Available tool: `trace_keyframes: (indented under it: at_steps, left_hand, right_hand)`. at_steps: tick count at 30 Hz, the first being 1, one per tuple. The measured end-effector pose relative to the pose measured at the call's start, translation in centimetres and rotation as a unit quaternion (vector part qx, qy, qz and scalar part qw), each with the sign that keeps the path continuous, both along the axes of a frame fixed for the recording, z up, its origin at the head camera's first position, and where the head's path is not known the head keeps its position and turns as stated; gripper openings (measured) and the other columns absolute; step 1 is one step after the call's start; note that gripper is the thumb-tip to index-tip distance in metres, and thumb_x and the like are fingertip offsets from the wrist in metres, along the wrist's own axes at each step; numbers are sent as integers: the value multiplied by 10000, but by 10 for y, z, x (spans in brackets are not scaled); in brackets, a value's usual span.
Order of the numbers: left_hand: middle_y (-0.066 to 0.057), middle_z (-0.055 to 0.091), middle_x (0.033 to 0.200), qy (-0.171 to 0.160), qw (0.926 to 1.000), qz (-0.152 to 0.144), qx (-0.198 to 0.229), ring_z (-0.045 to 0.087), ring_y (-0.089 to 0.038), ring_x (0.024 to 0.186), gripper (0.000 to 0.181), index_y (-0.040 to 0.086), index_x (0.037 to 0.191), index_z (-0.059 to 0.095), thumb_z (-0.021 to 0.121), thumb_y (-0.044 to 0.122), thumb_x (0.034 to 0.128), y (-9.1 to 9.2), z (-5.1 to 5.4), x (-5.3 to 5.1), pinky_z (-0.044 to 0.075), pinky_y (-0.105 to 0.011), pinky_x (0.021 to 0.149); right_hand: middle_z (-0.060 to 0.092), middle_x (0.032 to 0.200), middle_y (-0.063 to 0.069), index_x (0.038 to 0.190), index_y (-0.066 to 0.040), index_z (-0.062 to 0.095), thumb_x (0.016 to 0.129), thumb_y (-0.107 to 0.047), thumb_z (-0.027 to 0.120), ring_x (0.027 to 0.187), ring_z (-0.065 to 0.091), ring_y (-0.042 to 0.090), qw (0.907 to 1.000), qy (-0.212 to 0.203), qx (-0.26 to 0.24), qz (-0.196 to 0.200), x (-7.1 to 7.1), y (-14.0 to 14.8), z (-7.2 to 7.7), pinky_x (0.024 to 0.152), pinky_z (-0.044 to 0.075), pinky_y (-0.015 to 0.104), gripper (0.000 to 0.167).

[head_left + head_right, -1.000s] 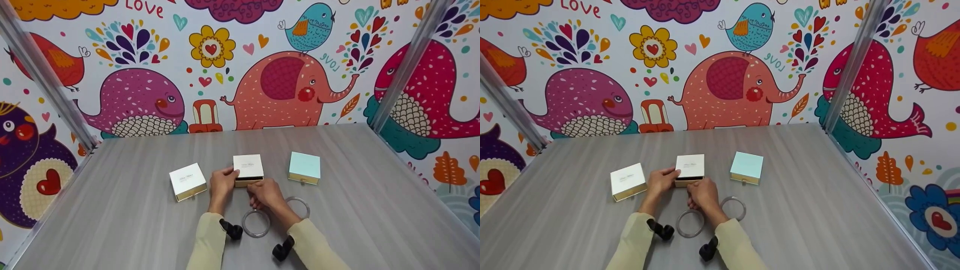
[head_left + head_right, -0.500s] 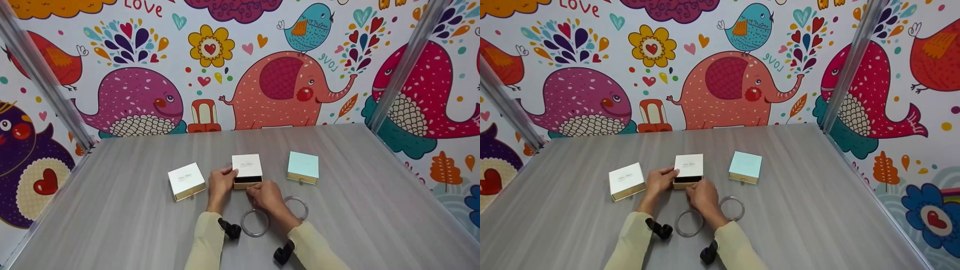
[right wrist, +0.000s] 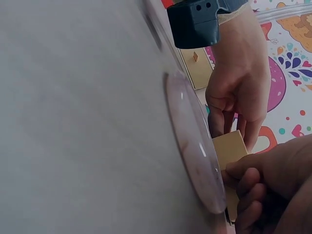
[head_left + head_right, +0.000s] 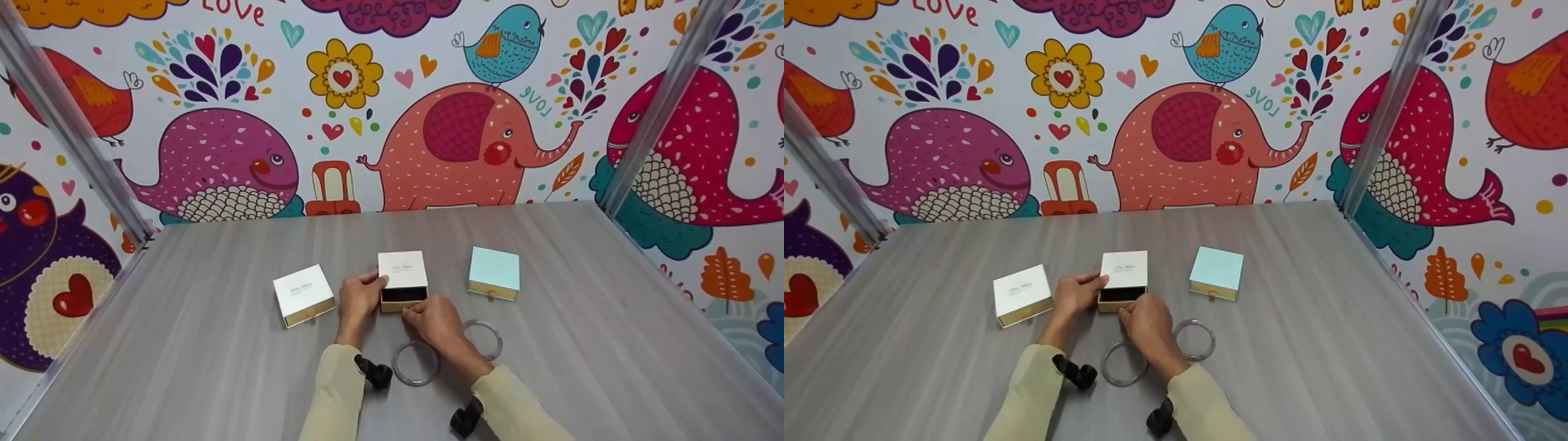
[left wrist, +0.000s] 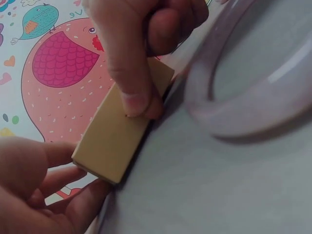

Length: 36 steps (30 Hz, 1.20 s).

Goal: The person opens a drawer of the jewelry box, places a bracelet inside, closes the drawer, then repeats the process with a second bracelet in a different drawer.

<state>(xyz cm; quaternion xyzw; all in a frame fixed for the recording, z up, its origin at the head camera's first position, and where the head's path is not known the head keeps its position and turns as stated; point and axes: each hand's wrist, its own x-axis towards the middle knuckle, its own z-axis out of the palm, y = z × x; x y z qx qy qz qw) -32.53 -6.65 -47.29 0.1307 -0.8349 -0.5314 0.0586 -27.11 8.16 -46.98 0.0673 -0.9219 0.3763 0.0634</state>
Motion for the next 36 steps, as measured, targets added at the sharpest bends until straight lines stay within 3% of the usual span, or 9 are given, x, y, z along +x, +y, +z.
trace_keyframes:
  at_steps: [10,19,36]
  left_hand:
    - [-106,680,1304,-68,10000,-23,-41,611,-297,1265,323,154,1171,758,731,310,889,-1,1,0,481,-450,1034]
    - [-114,702,1266,58,10000,16,-77,629,-311,1235,315,134,1152,766,742,287,877,0,-1,1,492,-453,1016]
    - [-127,710,1247,124,9999,18,-16,632,-313,1230,311,102,1143,766,742,261,877,1,-1,0,493,-449,1023]
  right_hand:
    - [370,482,-124,604,-65,709,911,-114,701,475,371,58,9995,-129,37,273,6,1,1,444,250,207,311]
    - [587,573,-69,707,-76,800,888,-133,733,524,434,61,9994,-198,97,255,10,4,3,482,333,202,201]
    - [644,586,-39,731,-61,808,882,-116,737,532,436,62,9980,-382,179,480,17,8,9,483,337,203,176]
